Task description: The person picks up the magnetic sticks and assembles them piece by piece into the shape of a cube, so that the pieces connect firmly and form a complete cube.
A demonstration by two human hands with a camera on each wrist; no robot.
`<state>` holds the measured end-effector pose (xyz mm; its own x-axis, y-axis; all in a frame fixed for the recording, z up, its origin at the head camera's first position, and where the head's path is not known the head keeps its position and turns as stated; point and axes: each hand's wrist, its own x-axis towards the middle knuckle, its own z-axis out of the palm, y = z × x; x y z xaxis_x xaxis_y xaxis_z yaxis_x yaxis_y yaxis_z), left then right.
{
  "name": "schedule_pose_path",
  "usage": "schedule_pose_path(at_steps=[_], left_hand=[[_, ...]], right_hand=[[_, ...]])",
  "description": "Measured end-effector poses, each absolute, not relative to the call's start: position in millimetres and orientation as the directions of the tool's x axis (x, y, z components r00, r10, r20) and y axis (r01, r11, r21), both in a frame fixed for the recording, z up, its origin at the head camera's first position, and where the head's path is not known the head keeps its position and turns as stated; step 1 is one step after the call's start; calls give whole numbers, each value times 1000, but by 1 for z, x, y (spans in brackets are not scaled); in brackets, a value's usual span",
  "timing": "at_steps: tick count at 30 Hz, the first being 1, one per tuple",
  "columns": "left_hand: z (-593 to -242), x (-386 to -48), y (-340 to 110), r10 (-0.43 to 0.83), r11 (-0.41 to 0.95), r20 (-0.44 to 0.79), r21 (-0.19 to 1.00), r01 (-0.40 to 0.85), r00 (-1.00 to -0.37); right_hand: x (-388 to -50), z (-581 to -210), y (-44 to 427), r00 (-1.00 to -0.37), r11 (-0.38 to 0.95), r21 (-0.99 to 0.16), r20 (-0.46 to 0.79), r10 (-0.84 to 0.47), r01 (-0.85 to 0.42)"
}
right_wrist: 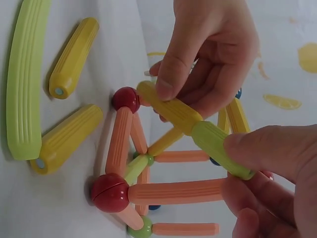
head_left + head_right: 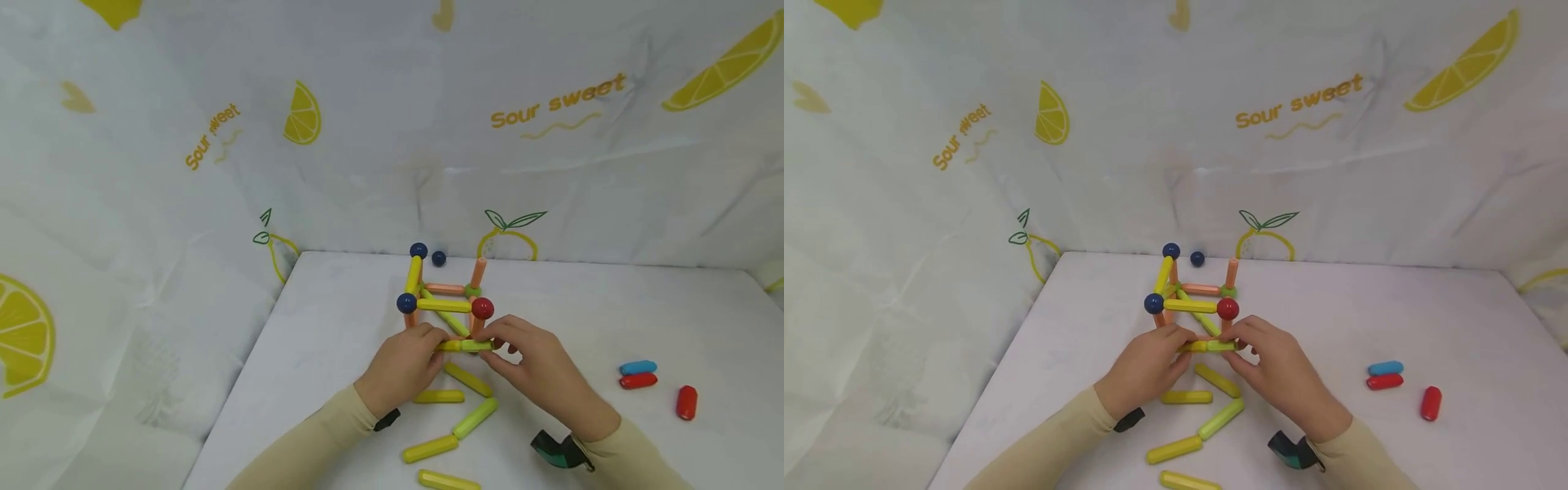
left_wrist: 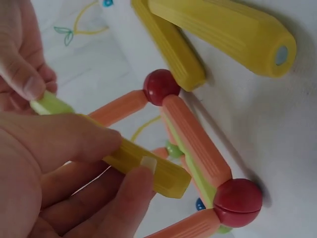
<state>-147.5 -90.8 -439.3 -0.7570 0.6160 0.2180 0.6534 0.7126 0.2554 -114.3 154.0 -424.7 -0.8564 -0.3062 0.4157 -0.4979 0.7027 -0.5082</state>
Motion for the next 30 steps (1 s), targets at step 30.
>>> schedule_pose_path(at_steps=[30], left_hand=[[-449,-159,-71,585,721,398,144,678,-707]], right_hand=[[-118,-430,139,-770,789,-378,612,-179,-484]])
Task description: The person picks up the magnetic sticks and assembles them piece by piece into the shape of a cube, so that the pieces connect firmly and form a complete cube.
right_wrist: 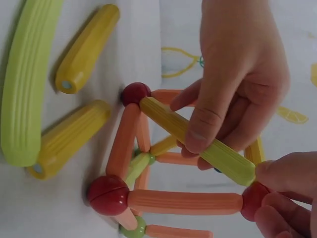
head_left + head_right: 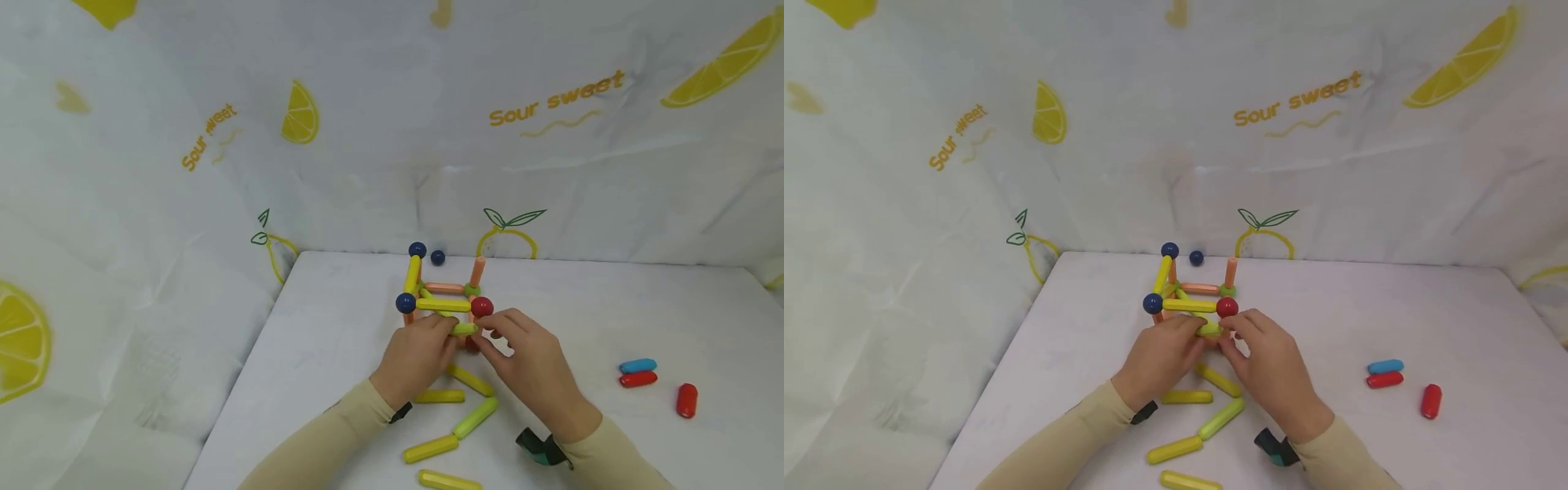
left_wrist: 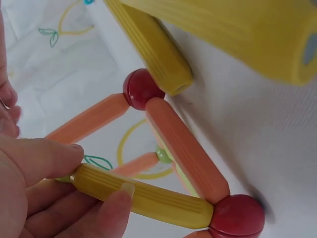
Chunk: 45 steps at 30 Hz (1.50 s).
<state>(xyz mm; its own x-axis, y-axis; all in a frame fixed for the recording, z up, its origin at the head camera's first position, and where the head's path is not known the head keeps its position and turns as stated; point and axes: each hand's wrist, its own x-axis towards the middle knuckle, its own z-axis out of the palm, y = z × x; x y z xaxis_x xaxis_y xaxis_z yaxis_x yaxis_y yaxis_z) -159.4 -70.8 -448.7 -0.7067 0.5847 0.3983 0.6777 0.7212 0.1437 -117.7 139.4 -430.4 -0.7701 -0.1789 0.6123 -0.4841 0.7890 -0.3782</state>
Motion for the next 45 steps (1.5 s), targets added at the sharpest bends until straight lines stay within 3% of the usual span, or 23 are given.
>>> schedule_pose_path(at_steps=[5,11,19,38,45], left_hand=[[-446,-161,-72,554,755,395,131,642,-732],[-446,-162,-69,554,764,384,119,634,-739],[-447,-163,-66,534,782,391,109,613,-750],[-443,-159,-71,522,815,367,51,577,-770],[-428,-141,-109,479,789,387,204,580,-788]], right_hand=[[-131,-418,144,-821,787,-452,558,-117,-420],[-143,-415,147,-899,736,-556,406,-166,-387],[-147,-420,150,-867,729,-532,469,-170,-431],[-149,-423,148,-883,722,-555,439,-169,-414],[-150,-423,148,-895,731,-559,417,-160,-391]])
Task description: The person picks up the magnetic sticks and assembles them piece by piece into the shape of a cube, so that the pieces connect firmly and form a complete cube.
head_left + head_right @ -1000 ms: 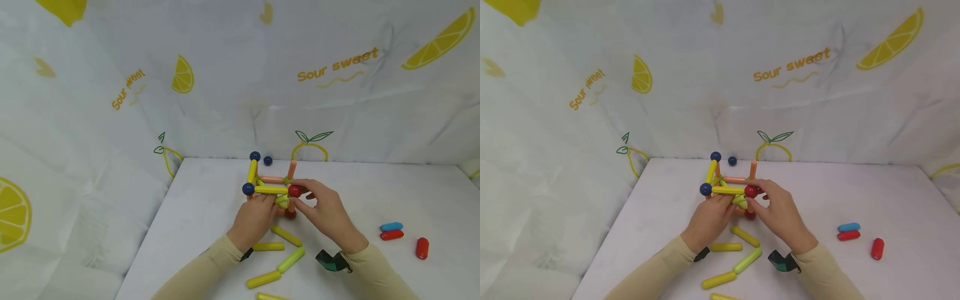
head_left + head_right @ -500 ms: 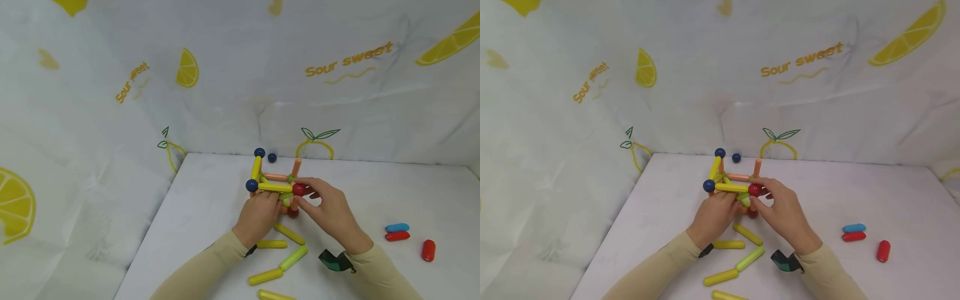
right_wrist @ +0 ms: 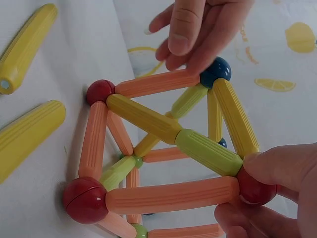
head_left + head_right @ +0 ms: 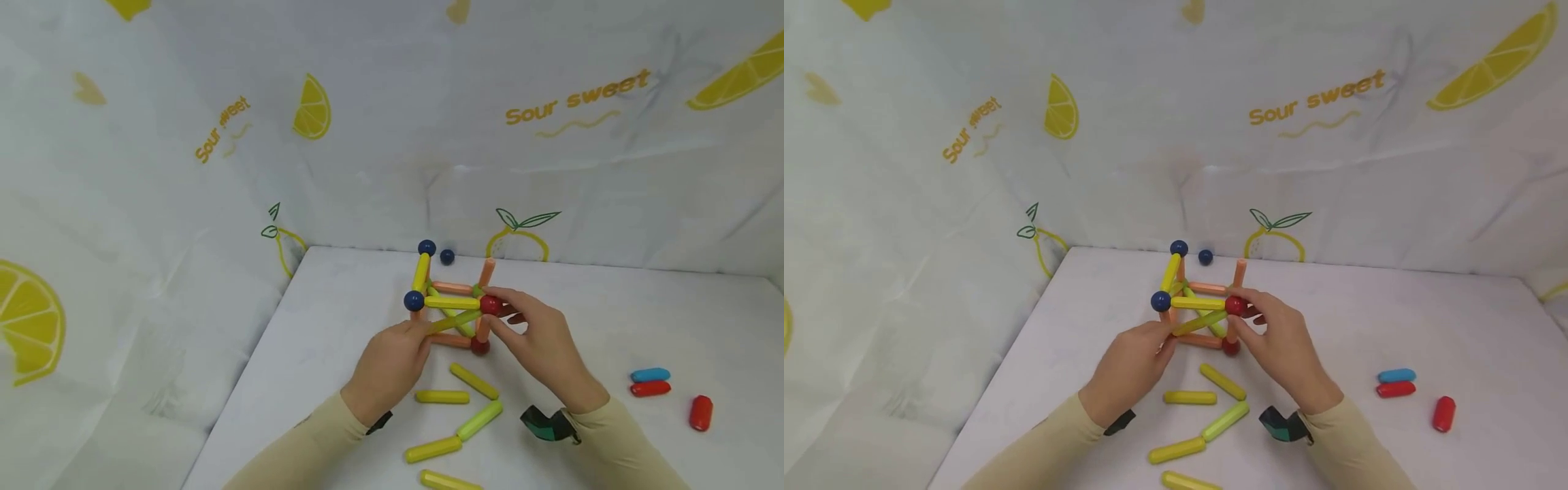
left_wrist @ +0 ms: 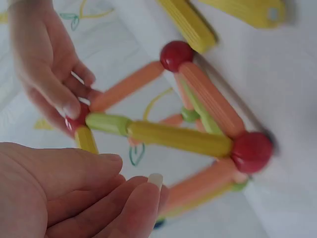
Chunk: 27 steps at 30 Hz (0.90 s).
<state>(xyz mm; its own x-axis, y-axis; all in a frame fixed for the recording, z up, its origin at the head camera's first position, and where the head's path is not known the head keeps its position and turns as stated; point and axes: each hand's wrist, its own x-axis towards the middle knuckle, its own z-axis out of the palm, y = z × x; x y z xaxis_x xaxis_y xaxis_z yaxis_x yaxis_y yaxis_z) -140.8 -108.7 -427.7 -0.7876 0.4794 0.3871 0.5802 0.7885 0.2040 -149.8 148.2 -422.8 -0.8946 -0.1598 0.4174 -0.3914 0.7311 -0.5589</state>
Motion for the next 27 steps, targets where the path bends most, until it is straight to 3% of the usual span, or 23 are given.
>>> schedule_pose_path(at_steps=[5,10,13,17,22,27], left_hand=[[-438,-158,-131,368,827,346,303,474,-863],[-454,-178,-134,286,831,139,457,318,-948],[-462,-184,-133,259,807,30,542,233,-965],[-467,-186,-134,243,787,-8,586,192,-970],[-466,-189,-134,249,768,-14,612,189,-968],[-467,-193,-135,269,748,-23,635,194,-963]], right_hand=[[-150,-420,151,-896,738,-554,416,-156,-386],[-148,-419,151,-905,733,-567,395,-157,-375],[-148,-418,150,-910,719,-587,382,-160,-373],[-153,-419,155,-933,702,-633,338,-127,-325],[-186,-432,172,-984,688,-708,166,-60,-161],[-229,-455,186,-986,674,-735,-49,-160,-73]])
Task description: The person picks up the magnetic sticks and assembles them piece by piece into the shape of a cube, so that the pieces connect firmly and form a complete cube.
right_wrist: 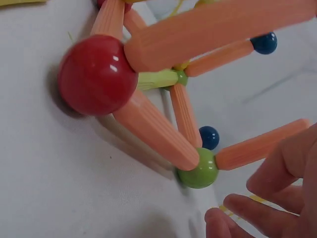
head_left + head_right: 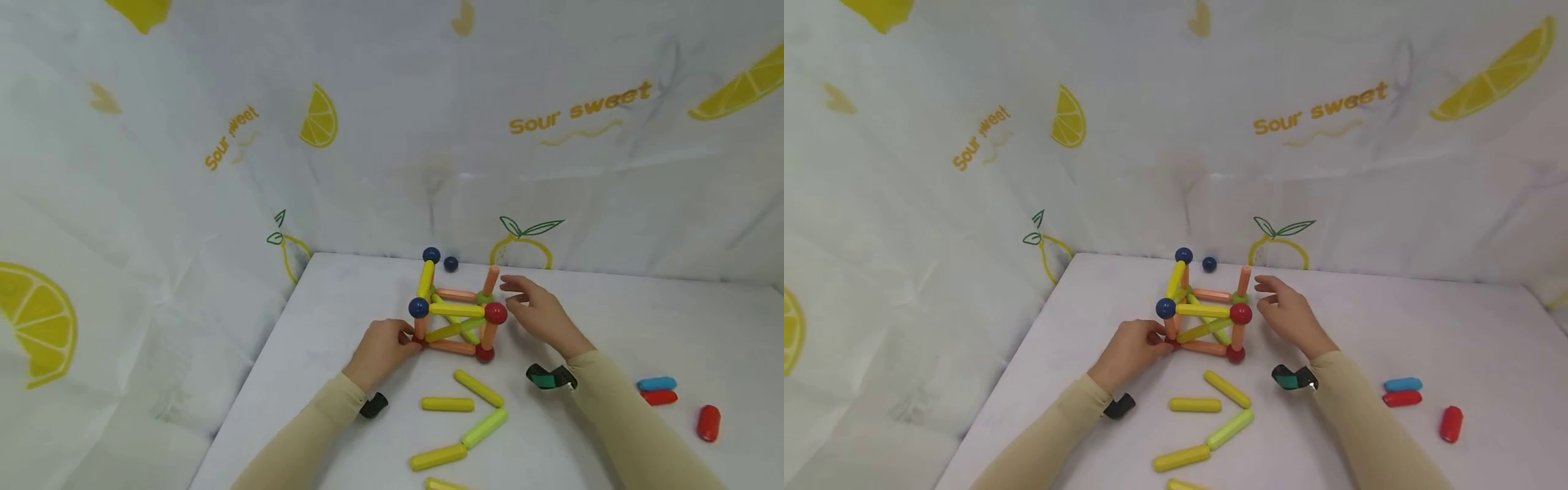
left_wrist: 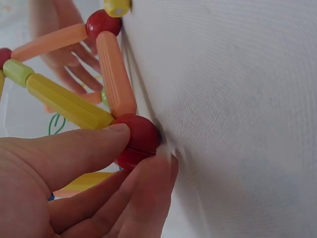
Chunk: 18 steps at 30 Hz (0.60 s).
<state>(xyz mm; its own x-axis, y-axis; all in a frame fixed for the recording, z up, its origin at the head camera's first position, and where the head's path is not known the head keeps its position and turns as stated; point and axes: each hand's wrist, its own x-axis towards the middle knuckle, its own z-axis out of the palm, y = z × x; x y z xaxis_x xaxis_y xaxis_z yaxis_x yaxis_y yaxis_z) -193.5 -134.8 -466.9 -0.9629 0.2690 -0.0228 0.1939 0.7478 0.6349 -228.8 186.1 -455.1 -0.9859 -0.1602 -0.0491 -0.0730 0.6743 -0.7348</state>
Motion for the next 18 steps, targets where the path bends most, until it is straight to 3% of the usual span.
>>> schedule_pose_path(at_steps=[5,18], left_hand=[[-469,-196,-136,279,685,-74,714,144,-958],[-462,-233,-131,296,677,-188,733,66,-937]], right_hand=[[-245,-466,189,-953,649,-758,-145,-266,-66],[-201,-468,214,-982,724,-690,-121,-145,-22]])
